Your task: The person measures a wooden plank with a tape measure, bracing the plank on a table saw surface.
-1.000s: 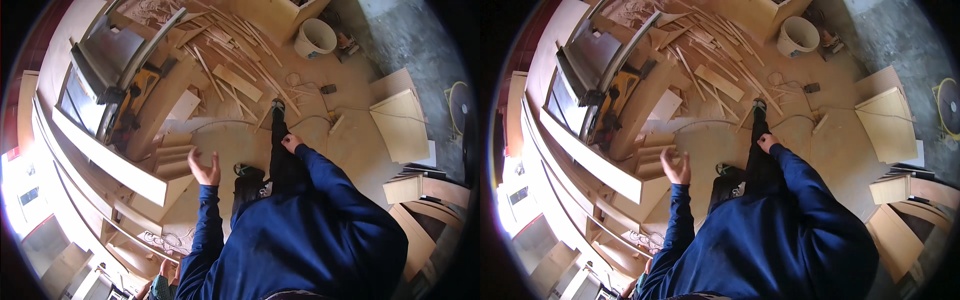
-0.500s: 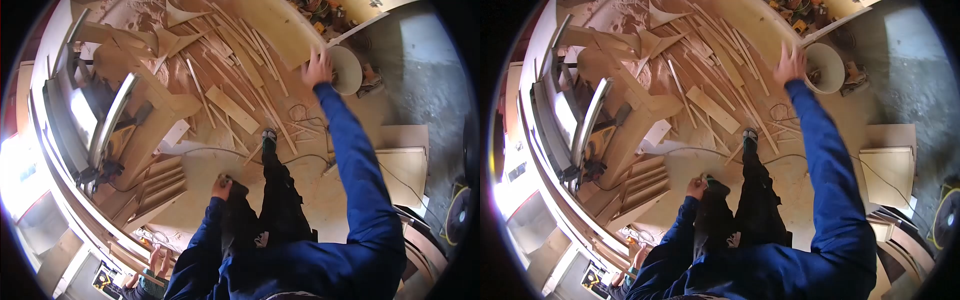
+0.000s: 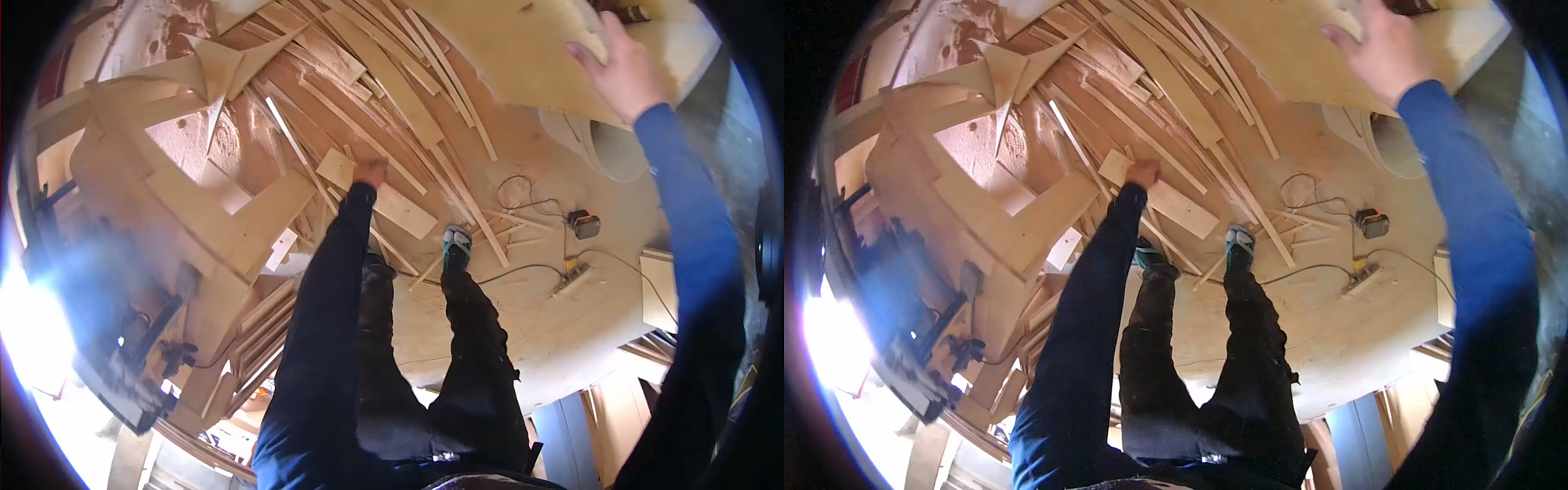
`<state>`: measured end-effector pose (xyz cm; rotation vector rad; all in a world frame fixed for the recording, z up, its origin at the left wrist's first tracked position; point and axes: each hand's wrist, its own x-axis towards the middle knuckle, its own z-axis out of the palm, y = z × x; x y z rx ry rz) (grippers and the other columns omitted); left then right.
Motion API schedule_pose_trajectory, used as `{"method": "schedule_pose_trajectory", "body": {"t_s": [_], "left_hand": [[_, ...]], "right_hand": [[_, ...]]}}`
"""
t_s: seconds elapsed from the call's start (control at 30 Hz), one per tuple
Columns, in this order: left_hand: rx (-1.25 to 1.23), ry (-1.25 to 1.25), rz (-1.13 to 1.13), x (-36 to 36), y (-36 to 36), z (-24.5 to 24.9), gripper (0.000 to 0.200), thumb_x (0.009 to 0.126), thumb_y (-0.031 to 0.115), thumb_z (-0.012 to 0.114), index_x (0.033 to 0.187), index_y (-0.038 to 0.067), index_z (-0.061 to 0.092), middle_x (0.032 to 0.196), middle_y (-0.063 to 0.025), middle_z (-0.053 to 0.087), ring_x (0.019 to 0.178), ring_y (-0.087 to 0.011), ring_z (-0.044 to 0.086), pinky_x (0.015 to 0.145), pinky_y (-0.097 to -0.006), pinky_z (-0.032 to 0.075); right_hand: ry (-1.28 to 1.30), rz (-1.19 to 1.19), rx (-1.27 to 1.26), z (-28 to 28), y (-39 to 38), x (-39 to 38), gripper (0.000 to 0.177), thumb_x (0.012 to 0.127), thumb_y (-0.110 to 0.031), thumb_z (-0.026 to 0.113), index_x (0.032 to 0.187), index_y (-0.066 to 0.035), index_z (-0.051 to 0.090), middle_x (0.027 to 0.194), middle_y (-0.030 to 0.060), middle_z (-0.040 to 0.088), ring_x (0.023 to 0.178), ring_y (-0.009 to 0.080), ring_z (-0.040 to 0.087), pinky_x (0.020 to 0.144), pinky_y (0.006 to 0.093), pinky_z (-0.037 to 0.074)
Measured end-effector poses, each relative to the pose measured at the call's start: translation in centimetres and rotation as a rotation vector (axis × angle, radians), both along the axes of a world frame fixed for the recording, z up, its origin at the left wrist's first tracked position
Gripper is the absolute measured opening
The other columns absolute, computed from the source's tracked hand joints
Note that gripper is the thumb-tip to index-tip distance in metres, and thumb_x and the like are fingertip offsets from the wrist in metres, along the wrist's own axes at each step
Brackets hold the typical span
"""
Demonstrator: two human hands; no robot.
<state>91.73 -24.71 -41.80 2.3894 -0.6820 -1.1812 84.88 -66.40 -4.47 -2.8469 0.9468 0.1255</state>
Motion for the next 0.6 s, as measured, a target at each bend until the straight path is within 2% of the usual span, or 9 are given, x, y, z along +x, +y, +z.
{"method": "schedule_pose_trajectory", "body": {"t_s": [0.03, 0.07, 0.13, 0.23, 0.3, 0.33, 0.4, 0.47, 0.6], "left_hand": [[0.019, -0.108, -0.246, 2.5, -2.8, -0.3, 0.034, 0.076, 0.04, 0.054, 0.086, 0.01, 0.066, 0.086, -0.0169, 0.064, 0.081, -0.0334, 0.061, 0.076, -0.0414, 0.046], [0.309, -0.136, -0.264, 5.7, -3.4, -9.3, 0.047, 0.072, 0.044, 0.06, 0.102, 0.008, 0.062, 0.102, -0.0181, 0.061, 0.094, -0.0346, 0.058, 0.082, -0.0409, 0.046], [0.274, -0.248, 0.357, 8.8, -8.2, -9.9, 0.064, 0.067, 0.048, 0.065, 0.107, -0.001, 0.058, 0.109, -0.0235, 0.057, 0.1, -0.0357, 0.056, 0.085, -0.0418, 0.045], [0.322, -0.329, 0.629, 14.3, -13.7, -6.1, 0.085, 0.064, 0.054, 0.067, 0.116, -0.009, 0.045, 0.115, -0.0267, 0.051, 0.109, -0.034, 0.05, 0.09, -0.0382, 0.042], [0.364, -0.37, 0.755, 16.2, -16.6, -5.4, 0.1, 0.062, 0.058, 0.068, 0.124, -0.011, 0.032, 0.122, -0.027, 0.044, 0.114, -0.0331, 0.045, 0.093, -0.0364, 0.039], [0.356, -0.35, 0.764, 17.6, -17.2, -6.2, 0.107, 0.06, 0.06, 0.068, 0.127, -0.012, 0.026, 0.124, -0.027, 0.04, 0.117, -0.0326, 0.043, 0.095, -0.0359, 0.038], [0.344, -0.371, 0.698, 19.4, -17.5, -8.1, 0.115, 0.059, 0.066, 0.066, 0.124, -0.019, 0.023, 0.122, -0.029, 0.041, 0.114, -0.0316, 0.045, 0.095, -0.0356, 0.037], [0.384, -0.597, 0.617, 20.1, -17.0, -11.4, 0.115, 0.059, 0.064, 0.066, 0.123, -0.021, 0.022, 0.12, -0.027, 0.044, 0.113, -0.0309, 0.046, 0.095, -0.0327, 0.036], [0.463, -0.25, 0.825, 19.6, -17.8, -11.9, 0.085, 0.071, 0.05, 0.057, 0.125, -0.012, 0.033, 0.122, -0.0219, 0.046, 0.114, -0.0271, 0.045, 0.096, -0.0332, 0.035]], "right_hand": [[0.073, -0.047, 0.008, 0.9, 0.5, 0.3, 0.059, 0.079, -0.043, 0.062, 0.119, -0.003, 0.045, 0.077, 0.0245, 0.06, 0.074, 0.0393, 0.059, 0.065, 0.0437, 0.046], [0.14, -0.088, 0.005, 1.0, 0.8, 0.7, 0.061, 0.079, -0.043, 0.062, 0.121, -0.003, 0.044, 0.08, 0.0256, 0.059, 0.077, 0.0385, 0.059, 0.067, 0.0415, 0.047], [-0.055, 0.198, -0.177, -1.4, -1.9, -1.2, 0.058, 0.081, -0.038, 0.062, 0.121, 0.0, 0.044, 0.092, 0.0244, 0.06, 0.088, 0.0304, 0.061, 0.074, 0.0359, 0.047], [-0.131, 0.351, -0.159, -2.8, -3.2, -1.6, 0.051, 0.084, -0.029, 0.06, 0.121, 0.003, 0.044, 0.107, 0.0203, 0.058, 0.1, 0.0245, 0.058, 0.08, 0.0341, 0.046], [-0.118, -0.004, 0.441, -2.5, -2.6, -1.3, 0.047, 0.087, -0.022, 0.057, 0.123, 0.003, 0.042, 0.114, 0.0159, 0.055, 0.104, 0.0227, 0.055, 0.084, 0.033, 0.045], [-0.103, -0.001, 0.436, -2.1, -3.3, -0.6, 0.047, 0.087, -0.022, 0.057, 0.123, 0.003, 0.042, 0.114, 0.0159, 0.055, 0.104, 0.0227, 0.055, 0.084, 0.033, 0.045], [-0.137, 0.729, -0.004, -1.2, -4.5, 0.1, 0.037, 0.079, -0.021, 0.066, 0.1, 0.006, 0.055, 0.09, 0.0189, 0.056, 0.081, 0.0345, 0.056, 0.069, 0.0384, 0.045], [-0.071, 0.566, -0.025, -1.0, -3.7, -0.1, 0.046, 0.077, -0.028, 0.069, 0.098, 0.008, 0.052, 0.091, 0.0212, 0.055, 0.083, 0.036, 0.054, 0.071, 0.0402, 0.044], [-0.017, 0.2, 0.142, -0.9, -3.5, -1.7, 0.048, 0.08, -0.021, 0.064, 0.116, 0.005, 0.045, 0.107, 0.0173, 0.057, 0.097, 0.0267, 0.056, 0.084, 0.0336, 0.043]]}}
